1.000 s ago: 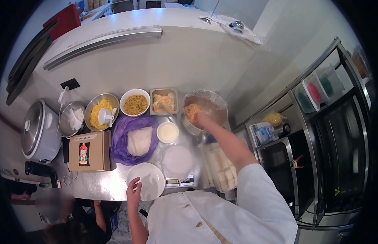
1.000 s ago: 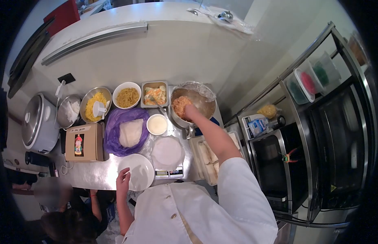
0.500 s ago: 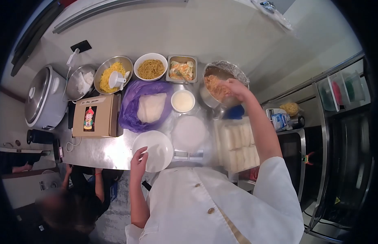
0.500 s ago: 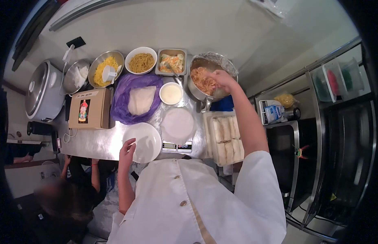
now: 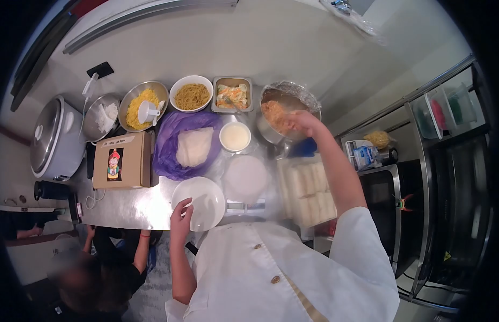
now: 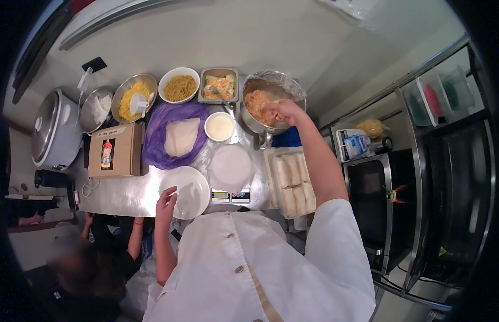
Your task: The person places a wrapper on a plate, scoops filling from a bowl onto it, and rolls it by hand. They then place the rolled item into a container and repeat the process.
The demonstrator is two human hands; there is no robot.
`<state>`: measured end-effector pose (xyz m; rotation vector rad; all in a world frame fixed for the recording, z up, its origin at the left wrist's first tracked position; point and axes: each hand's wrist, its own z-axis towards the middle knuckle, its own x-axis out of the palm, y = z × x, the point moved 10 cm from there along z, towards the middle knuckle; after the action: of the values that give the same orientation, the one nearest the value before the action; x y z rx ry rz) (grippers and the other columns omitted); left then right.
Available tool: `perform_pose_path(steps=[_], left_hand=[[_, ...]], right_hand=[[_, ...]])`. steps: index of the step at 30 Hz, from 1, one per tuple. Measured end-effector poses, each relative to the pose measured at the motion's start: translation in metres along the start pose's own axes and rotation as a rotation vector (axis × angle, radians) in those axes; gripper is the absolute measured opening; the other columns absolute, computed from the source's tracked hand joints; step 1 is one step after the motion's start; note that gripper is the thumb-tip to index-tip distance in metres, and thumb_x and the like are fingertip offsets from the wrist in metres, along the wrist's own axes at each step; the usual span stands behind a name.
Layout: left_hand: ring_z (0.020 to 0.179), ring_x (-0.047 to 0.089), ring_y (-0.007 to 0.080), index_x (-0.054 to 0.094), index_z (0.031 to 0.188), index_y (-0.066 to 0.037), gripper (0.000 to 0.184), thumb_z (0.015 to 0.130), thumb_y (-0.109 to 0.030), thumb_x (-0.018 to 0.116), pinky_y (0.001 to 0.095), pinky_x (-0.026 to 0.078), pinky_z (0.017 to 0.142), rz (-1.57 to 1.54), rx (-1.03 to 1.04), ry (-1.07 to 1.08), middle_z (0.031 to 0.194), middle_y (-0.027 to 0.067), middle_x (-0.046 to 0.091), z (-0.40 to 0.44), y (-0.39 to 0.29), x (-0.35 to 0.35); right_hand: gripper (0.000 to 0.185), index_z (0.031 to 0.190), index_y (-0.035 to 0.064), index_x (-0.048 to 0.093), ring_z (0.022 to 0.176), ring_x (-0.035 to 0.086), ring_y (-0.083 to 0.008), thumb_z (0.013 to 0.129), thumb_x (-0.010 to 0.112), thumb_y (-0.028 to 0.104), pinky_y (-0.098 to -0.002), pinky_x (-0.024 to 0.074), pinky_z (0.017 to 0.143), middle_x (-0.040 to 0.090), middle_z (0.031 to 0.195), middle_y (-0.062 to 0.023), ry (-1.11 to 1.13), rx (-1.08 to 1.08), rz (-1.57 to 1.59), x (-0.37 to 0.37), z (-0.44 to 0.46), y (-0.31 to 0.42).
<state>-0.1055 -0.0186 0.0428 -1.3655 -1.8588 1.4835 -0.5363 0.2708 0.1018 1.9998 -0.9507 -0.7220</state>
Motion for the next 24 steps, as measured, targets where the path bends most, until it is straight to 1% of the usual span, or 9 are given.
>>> perform_pose_path(steps=[2, 9, 11, 13, 15, 17, 19, 23, 24], left_hand=[[0.101, 0.061, 0.0172, 0.063, 0.123, -0.009, 0.031, 0.094, -0.02, 0.06, 0.0311, 0.049, 0.082, 0.004, 0.008, 0.006, 0.117, 0.0047, 0.065, 0.001, 0.0, 0.001], [0.101, 0.061, 0.0169, 0.063, 0.123, -0.009, 0.031, 0.094, -0.02, 0.06, 0.0306, 0.049, 0.081, -0.01, -0.011, 0.005, 0.117, 0.0043, 0.065, 0.0, 0.002, 0.001], [0.101, 0.061, 0.0169, 0.062, 0.123, -0.009, 0.031, 0.094, -0.02, 0.06, 0.0308, 0.049, 0.081, -0.015, -0.015, -0.001, 0.117, 0.0044, 0.065, 0.001, 0.006, 0.0], [0.101, 0.061, 0.017, 0.062, 0.123, -0.009, 0.031, 0.094, -0.02, 0.06, 0.0307, 0.049, 0.081, -0.025, -0.019, 0.003, 0.117, 0.0045, 0.065, 0.003, 0.009, 0.0], [0.101, 0.061, 0.017, 0.062, 0.123, -0.009, 0.031, 0.094, -0.019, 0.06, 0.0307, 0.049, 0.081, -0.031, -0.024, 0.011, 0.117, 0.0047, 0.065, 0.003, 0.01, 0.0], [0.102, 0.061, 0.017, 0.062, 0.123, -0.008, 0.031, 0.094, -0.019, 0.06, 0.0305, 0.049, 0.083, -0.032, -0.008, 0.006, 0.118, 0.005, 0.065, 0.003, 0.005, 0.002], [0.102, 0.061, 0.0171, 0.062, 0.123, -0.008, 0.031, 0.094, -0.019, 0.06, 0.0305, 0.049, 0.083, -0.027, -0.002, 0.008, 0.118, 0.0051, 0.064, 0.004, 0.0, 0.005], [0.103, 0.061, 0.0175, 0.061, 0.123, -0.008, 0.031, 0.094, -0.019, 0.06, 0.0307, 0.049, 0.083, -0.014, 0.0, 0.004, 0.119, 0.0054, 0.064, 0.002, -0.006, 0.003], [0.103, 0.061, 0.0175, 0.061, 0.123, -0.008, 0.031, 0.094, -0.019, 0.06, 0.0307, 0.049, 0.083, -0.013, -0.001, 0.002, 0.119, 0.0054, 0.064, 0.002, -0.005, 0.002]], right_hand=[[0.028, 0.078, 0.0065, 0.057, 0.048, 0.049, -0.0089, 0.089, 0.069, 0.029, -0.0205, 0.0353, 0.04, 0.056, 0.069, -0.0034, -0.041, 0.046, -0.078, -0.003, 0.001, -0.003], [0.023, 0.081, 0.007, 0.057, 0.049, 0.047, -0.0077, 0.091, 0.063, 0.027, -0.0219, 0.0339, 0.043, 0.057, 0.069, -0.0017, -0.081, -0.067, -0.113, 0.001, -0.012, 0.027], [0.018, 0.097, 0.0046, 0.06, 0.061, 0.053, -0.0089, 0.09, 0.063, 0.021, -0.0227, 0.0411, 0.052, 0.061, 0.079, -0.004, -0.02, -0.216, -0.119, 0.024, -0.031, 0.048], [0.03, 0.115, 0.0048, 0.059, 0.077, 0.057, -0.012, 0.088, 0.063, 0.015, -0.0246, 0.0475, 0.066, 0.062, 0.091, -0.0065, 0.225, -0.312, -0.161, 0.072, -0.067, 0.058], [0.042, 0.124, 0.0065, 0.056, 0.09, 0.061, -0.0182, 0.084, 0.065, 0.011, -0.0303, 0.0512, 0.076, 0.064, 0.101, -0.0104, 0.38, -0.294, -0.188, 0.116, -0.094, 0.05], [0.046, 0.124, 0.0057, 0.056, 0.097, 0.064, -0.0261, 0.079, 0.067, 0.009, -0.0361, 0.0515, 0.083, 0.065, 0.107, -0.0151, 0.337, -0.552, -0.669, 0.148, -0.094, 0.029], [0.051, 0.124, 0.0055, 0.056, 0.102, 0.063, -0.0328, 0.075, 0.071, 0.009, -0.0399, 0.0509, 0.086, 0.064, 0.112, -0.0192, 0.324, -0.52, -0.744, 0.172, -0.082, -0.016], [0.051, 0.122, 0.0066, 0.058, 0.104, 0.061, -0.0358, 0.073, 0.073, 0.009, -0.0412, 0.0491, 0.091, 0.063, 0.112, -0.0199, 0.364, -0.444, -0.772, 0.201, -0.071, -0.081], [0.051, 0.121, 0.007, 0.059, 0.106, 0.06, -0.0355, 0.072, 0.073, 0.009, -0.0416, 0.0477, 0.093, 0.063, 0.112, -0.0191, 0.329, -0.522, -0.821, 0.206, -0.073, -0.083]])
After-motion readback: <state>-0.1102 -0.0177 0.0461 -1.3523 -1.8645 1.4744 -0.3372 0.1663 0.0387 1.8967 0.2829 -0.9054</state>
